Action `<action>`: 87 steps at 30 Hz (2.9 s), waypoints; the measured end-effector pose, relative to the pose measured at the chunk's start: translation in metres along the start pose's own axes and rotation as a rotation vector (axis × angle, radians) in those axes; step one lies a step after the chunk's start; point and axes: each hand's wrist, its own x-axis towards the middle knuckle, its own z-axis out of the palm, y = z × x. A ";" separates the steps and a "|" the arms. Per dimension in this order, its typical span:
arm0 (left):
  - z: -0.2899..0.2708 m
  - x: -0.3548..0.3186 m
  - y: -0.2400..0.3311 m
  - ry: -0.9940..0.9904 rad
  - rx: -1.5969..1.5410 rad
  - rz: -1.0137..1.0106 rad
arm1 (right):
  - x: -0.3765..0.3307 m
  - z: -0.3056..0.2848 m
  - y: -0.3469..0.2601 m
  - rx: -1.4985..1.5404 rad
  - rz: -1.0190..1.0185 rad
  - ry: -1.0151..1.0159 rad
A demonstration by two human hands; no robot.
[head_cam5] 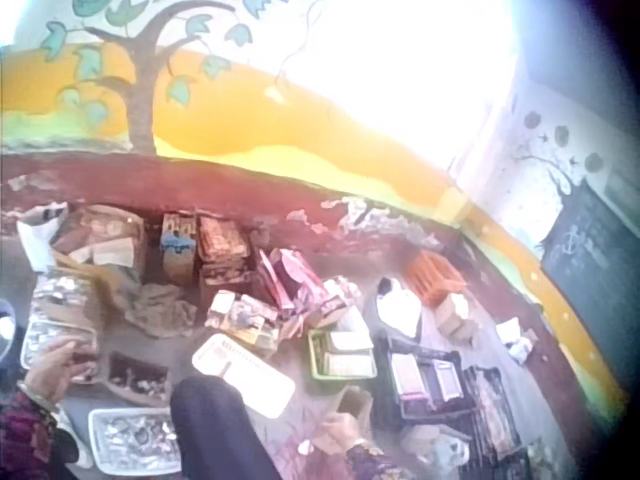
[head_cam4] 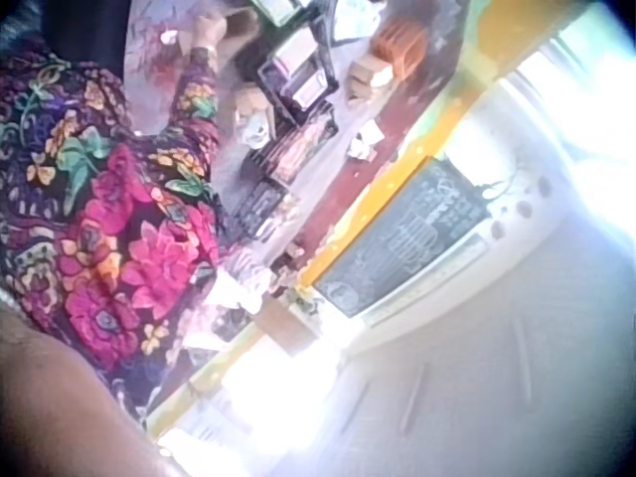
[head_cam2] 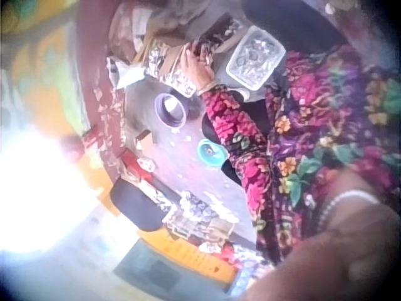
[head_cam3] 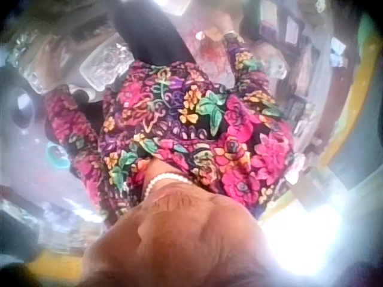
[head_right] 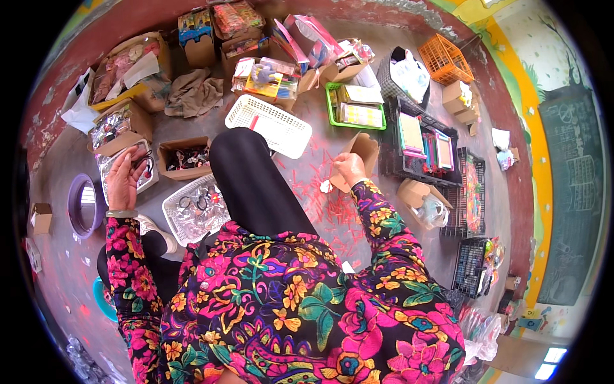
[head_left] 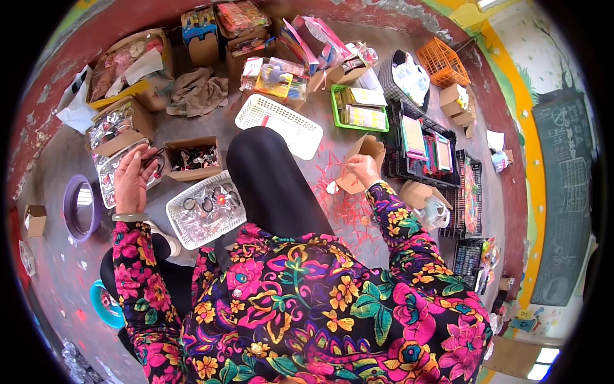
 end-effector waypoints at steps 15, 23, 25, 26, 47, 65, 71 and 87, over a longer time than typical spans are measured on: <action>-0.006 0.006 -0.009 -0.003 0.035 -0.023 | -0.010 0.048 0.079 -0.188 -0.012 -0.122; 0.001 0.009 -0.011 -0.036 -0.022 -0.036 | 0.013 0.041 0.130 -0.765 -0.393 -0.256; 0.002 0.008 -0.011 -0.032 -0.018 -0.040 | 0.012 0.038 0.123 -0.578 -0.242 -0.352; -0.007 0.002 -0.003 0.003 0.008 -0.025 | 0.007 0.039 0.071 -0.285 0.006 -0.445; -0.001 0.002 -0.003 0.027 0.032 -0.040 | -0.004 0.016 0.051 0.101 0.316 -0.447; -0.003 -0.001 -0.003 0.024 0.036 -0.062 | 0.004 0.031 0.050 0.285 0.553 -0.269; 0.018 -0.010 0.007 -0.030 -0.110 -0.001 | 0.035 0.021 -0.096 0.535 -0.041 -0.066; 0.020 -0.031 0.032 -0.038 -0.304 0.095 | -0.049 0.137 -0.416 0.644 -0.439 -1.056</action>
